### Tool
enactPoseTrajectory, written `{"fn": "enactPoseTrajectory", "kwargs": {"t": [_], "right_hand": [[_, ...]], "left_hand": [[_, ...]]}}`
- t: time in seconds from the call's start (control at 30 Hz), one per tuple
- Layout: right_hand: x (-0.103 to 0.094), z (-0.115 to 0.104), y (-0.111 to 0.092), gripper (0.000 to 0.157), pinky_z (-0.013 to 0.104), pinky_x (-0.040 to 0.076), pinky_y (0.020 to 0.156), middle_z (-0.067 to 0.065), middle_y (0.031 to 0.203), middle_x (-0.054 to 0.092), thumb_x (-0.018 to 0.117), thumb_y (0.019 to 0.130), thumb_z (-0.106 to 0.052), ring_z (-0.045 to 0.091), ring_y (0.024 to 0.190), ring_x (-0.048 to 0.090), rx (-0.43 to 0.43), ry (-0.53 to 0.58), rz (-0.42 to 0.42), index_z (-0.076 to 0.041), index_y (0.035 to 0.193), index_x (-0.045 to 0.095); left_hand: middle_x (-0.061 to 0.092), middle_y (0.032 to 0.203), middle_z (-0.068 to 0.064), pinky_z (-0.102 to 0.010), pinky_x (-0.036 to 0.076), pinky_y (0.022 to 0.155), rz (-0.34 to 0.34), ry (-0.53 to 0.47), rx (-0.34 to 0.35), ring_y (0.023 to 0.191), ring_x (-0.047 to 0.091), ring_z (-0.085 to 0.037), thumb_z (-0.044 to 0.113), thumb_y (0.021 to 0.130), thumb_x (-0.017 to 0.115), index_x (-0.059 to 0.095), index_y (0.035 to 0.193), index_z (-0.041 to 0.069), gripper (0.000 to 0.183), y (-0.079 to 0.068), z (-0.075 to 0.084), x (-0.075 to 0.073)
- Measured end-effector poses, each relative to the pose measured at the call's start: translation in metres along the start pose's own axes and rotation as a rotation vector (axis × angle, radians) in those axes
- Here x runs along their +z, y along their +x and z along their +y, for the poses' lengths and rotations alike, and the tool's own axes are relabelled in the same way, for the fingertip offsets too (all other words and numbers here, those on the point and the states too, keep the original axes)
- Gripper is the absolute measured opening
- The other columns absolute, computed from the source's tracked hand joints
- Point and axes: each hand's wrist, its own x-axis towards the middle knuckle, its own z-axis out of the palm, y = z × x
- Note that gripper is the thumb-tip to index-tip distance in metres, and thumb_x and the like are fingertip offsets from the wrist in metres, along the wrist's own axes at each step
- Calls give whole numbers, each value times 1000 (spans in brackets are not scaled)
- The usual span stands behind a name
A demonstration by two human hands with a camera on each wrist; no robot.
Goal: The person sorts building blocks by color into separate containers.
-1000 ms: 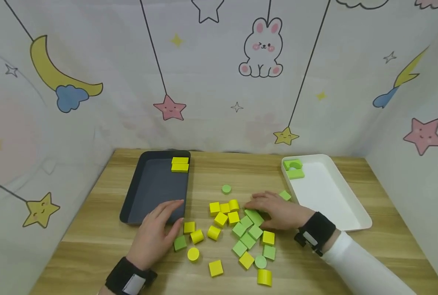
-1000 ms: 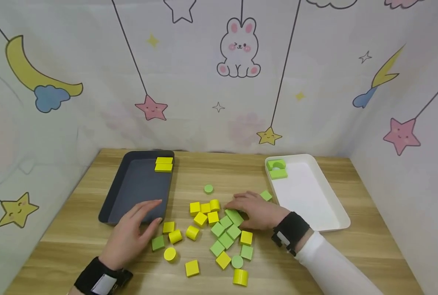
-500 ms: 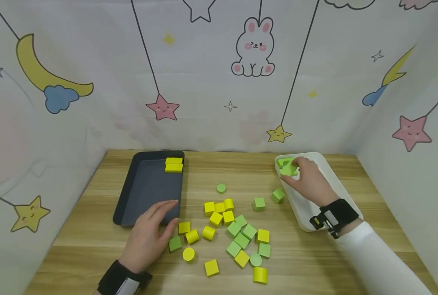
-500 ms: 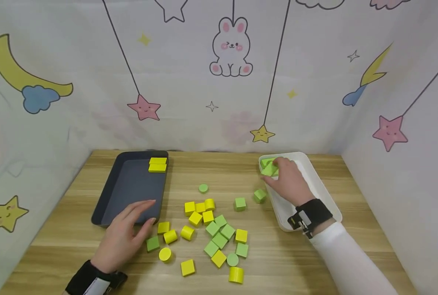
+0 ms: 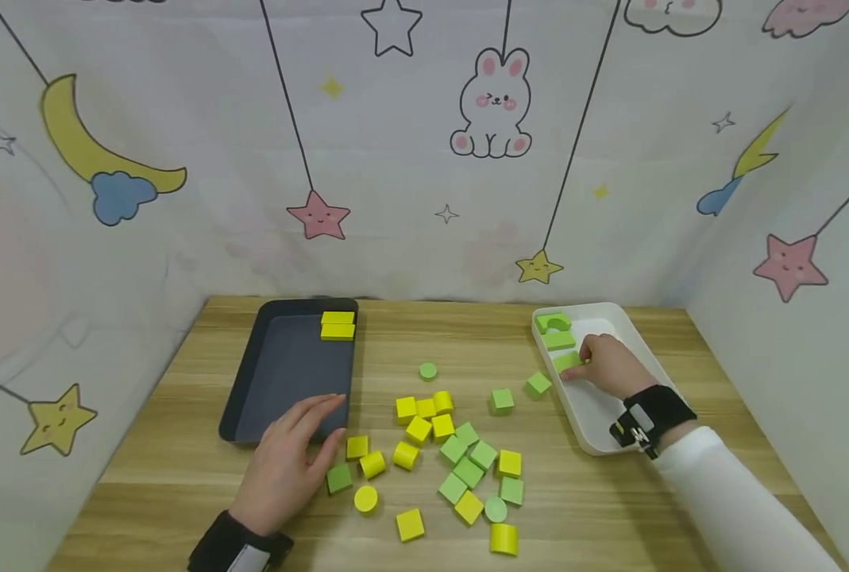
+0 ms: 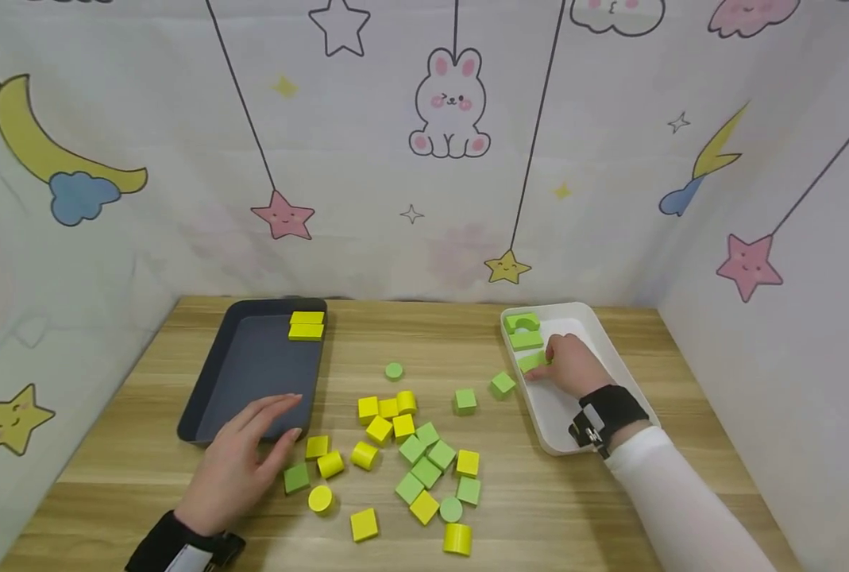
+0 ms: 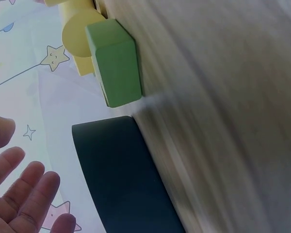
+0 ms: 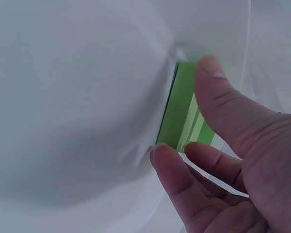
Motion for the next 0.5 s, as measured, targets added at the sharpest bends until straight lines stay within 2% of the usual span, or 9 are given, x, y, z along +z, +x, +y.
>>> {"fn": "enactPoseTrajectory", "kwargs": {"t": [0.23,0.5], "right_hand": [[-1,-4,6,35,33,38,62,9,79,51,76,83,-25,24,74,49,-15,-12,-53,-1,91,51],[-1,-4,11,28,33,40,60,9,78,53,72,85,-18,23,72,50,-8,-32,-24,-1,91,51]], "left_hand": [[57,129,0,-56,46,89,10,-2,-3,115,54,-21,26,87,72,56,133,22,49,0,0,-2],[57,129,1,-56,45,89,13,-3,-11,114,54,-21,26,87,71,56,133,23,49,0,-2,-4]]}}
